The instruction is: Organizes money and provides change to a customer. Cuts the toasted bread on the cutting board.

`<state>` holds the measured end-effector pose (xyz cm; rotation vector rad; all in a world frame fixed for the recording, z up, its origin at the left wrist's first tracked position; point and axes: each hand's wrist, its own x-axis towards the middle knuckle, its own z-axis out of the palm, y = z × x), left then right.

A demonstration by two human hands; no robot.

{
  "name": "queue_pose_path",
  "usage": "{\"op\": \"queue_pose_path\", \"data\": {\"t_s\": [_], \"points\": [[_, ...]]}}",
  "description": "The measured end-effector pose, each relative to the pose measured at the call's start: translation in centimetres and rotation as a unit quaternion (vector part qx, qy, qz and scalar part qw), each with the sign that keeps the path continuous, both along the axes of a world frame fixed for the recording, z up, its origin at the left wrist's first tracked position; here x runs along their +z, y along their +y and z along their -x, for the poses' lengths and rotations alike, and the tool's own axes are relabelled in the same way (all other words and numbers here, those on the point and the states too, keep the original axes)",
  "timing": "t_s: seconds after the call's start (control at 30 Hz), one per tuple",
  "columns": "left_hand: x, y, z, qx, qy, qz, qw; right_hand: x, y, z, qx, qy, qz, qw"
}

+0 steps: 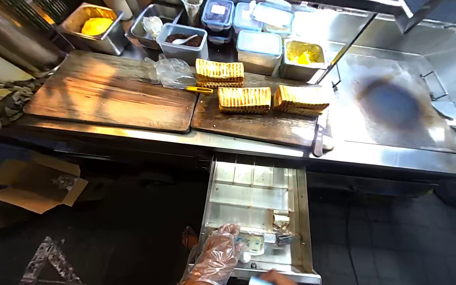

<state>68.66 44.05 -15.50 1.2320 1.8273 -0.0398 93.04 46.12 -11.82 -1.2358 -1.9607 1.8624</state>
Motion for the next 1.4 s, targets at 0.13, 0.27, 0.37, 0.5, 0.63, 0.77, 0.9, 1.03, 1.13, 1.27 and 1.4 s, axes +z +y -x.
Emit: {"op": "queue_pose_path", "data": {"t_s": [0.13,0.27,0.37,0.5,0.63,0.77,0.9,1.03,1.13,1.27,1.4], "points": [[-1.1,-1.3,0.1,0.035,-0.035,-0.041,0.998,-1.1,12.6,4.7,-0.242,-0.092,0.02,0.966],[-1.5,-1.7,0.0,0.038,0.009,-0.074,0.996,-7.0,23.1,10.1,-0.167,-0.211,0.016,0.963],[-0.6,-0.1,0.0,0.004,0.056,-0.06,0.997,-7.8,24.2,11.7,-0.151,-0.263,-0.07,0.951],[-1.3,1.4,0.3,-0.017,0.059,-0.11,0.992,-5.3,17.8,8.5,-0.108,-0.233,-0.279,0.925],[-2.5,0.2,1.8,-0.009,-0.004,-0.103,0.995,-5.1,7.1,4.0,0.118,-0.11,-0.362,0.918],[-2.8,0.0,2.6,0.035,-0.046,-0.098,0.993,-6.0,4.1,5.6,0.231,-0.153,-0.361,0.89],[-1.4,2.8,4.5,0.063,-0.167,0.038,0.983,-6.5,5.1,8.7,0.245,-0.172,-0.396,0.868],[-1.6,5.3,6.3,0.062,-0.258,0.086,0.96,-8.8,5.3,8.2,0.192,-0.092,-0.409,0.887],[-1.9,4.4,5.9,0.025,-0.218,0.043,0.975,-7.4,5.0,7.6,0.164,-0.081,-0.3,0.936],[-0.5,1.4,4.0,0.06,-0.157,-0.049,0.985,-6.8,4.7,7.6,0.128,-0.116,-0.32,0.932],[-1.4,-0.6,2.9,0.056,-0.117,-0.146,0.981,-6.8,5.0,8.3,0.119,-0.074,-0.427,0.893]]}}
